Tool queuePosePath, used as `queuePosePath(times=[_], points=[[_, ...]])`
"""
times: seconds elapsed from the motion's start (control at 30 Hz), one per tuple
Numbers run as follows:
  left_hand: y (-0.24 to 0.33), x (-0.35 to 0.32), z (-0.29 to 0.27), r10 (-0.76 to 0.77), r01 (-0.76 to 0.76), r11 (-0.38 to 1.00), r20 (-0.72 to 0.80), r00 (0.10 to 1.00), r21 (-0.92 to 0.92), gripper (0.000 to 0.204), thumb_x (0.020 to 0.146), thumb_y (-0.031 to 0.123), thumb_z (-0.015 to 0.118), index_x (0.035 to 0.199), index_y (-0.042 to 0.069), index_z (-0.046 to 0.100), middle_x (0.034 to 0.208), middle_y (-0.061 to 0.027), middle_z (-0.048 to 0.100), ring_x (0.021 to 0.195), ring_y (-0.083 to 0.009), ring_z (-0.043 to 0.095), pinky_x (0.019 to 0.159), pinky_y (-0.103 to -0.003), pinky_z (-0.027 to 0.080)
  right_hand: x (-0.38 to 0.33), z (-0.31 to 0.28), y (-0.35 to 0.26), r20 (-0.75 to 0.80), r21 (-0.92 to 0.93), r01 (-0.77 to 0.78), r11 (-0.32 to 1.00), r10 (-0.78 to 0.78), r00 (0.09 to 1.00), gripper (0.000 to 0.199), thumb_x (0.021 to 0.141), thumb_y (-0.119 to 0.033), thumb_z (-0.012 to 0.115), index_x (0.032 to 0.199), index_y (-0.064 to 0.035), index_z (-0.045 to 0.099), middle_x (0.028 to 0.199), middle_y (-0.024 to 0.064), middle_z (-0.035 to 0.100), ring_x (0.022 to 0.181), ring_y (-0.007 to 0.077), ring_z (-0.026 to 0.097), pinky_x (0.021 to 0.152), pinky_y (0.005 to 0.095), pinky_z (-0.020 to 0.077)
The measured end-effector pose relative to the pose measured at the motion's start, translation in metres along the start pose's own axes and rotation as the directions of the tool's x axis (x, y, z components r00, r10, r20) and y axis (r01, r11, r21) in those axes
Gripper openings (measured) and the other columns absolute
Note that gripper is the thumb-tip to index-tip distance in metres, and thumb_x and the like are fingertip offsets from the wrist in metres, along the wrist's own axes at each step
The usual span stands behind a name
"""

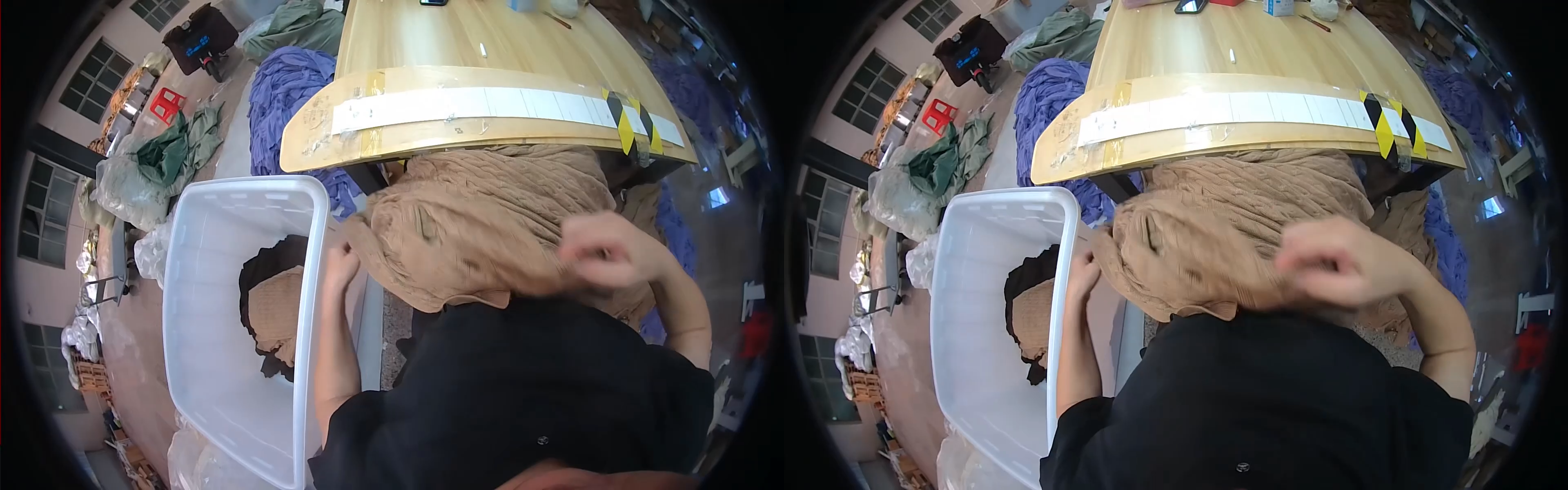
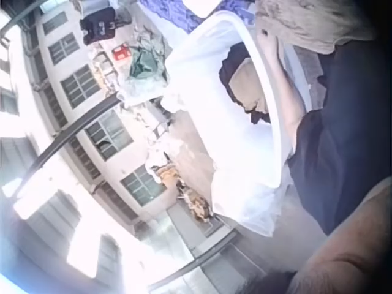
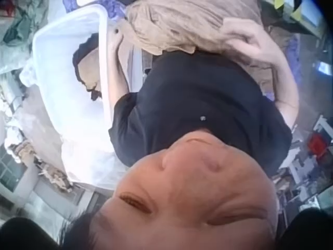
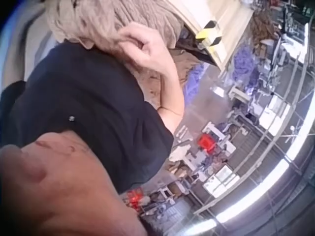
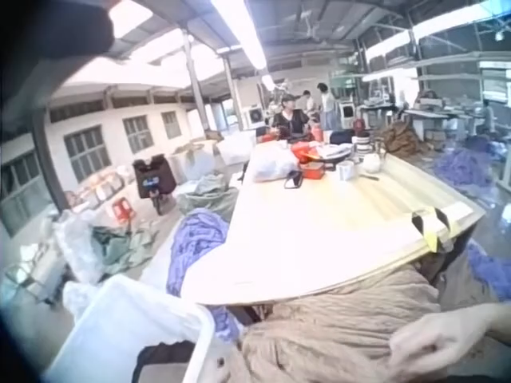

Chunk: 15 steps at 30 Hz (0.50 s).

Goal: Marking specific measurement points on a brown knitted garment using a white marker and a template guide.

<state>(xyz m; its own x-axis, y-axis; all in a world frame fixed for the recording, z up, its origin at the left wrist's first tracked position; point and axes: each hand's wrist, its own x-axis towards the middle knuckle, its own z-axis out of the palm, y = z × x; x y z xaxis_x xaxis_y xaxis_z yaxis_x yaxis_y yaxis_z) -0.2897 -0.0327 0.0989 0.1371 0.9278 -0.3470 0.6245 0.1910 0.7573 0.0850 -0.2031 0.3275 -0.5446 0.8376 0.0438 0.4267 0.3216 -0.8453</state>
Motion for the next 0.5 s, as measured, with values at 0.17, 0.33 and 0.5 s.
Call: queuePosePath(times=[0.17,0.33,0.5], points=[[0.129,-0.027,-0.025,0.576,-0.621,0.784,-0.377,0.726,0.002,0.031,0.080,0.006,0.050,0.110,-0.001,0.053,0.103,-0.0161,0.060,0.092,-0.0257,0.058,0.081,-0.034,0.045,-0.049,-0.024,-0.031,0.321,0.127,0.135,0.983,-0.170,0.932,0.010,0.078,-0.007,0.063,0.085,-0.0015,0.062,0.072,0.0088,0.053,0.065,0.0247,0.051,0.058,0.0331,0.0402],[0.176,0.011,0.037,0.627,-0.632,0.761,0.414,0.660,-0.147,0.047,0.084,0.022,0.059,0.121,-0.005,0.045,0.114,-0.0174,0.054,0.104,-0.0224,0.052,0.089,-0.031,0.041,-0.042,-0.036,0.017,0.288,0.275,-0.073,0.959,-0.010,0.958,0.019,0.079,-0.016,0.066,0.080,0.0021,0.060,0.072,0.0088,0.054,0.066,0.0199,0.052,0.056,0.0292,0.0402],[0.192,0.014,0.059,0.521,-0.418,0.853,0.488,0.700,-0.312,0.030,0.080,0.013,0.064,0.105,-0.002,0.057,0.084,-0.0073,0.061,0.072,-0.0106,0.054,0.066,-0.025,0.046,-0.017,-0.032,0.050,0.063,0.133,-0.233,0.963,0.226,0.972,0.024,0.075,-0.011,0.062,0.095,0.0004,0.056,0.081,0.0060,0.054,0.076,0.0125,0.050,0.061,0.0249,0.0414]])
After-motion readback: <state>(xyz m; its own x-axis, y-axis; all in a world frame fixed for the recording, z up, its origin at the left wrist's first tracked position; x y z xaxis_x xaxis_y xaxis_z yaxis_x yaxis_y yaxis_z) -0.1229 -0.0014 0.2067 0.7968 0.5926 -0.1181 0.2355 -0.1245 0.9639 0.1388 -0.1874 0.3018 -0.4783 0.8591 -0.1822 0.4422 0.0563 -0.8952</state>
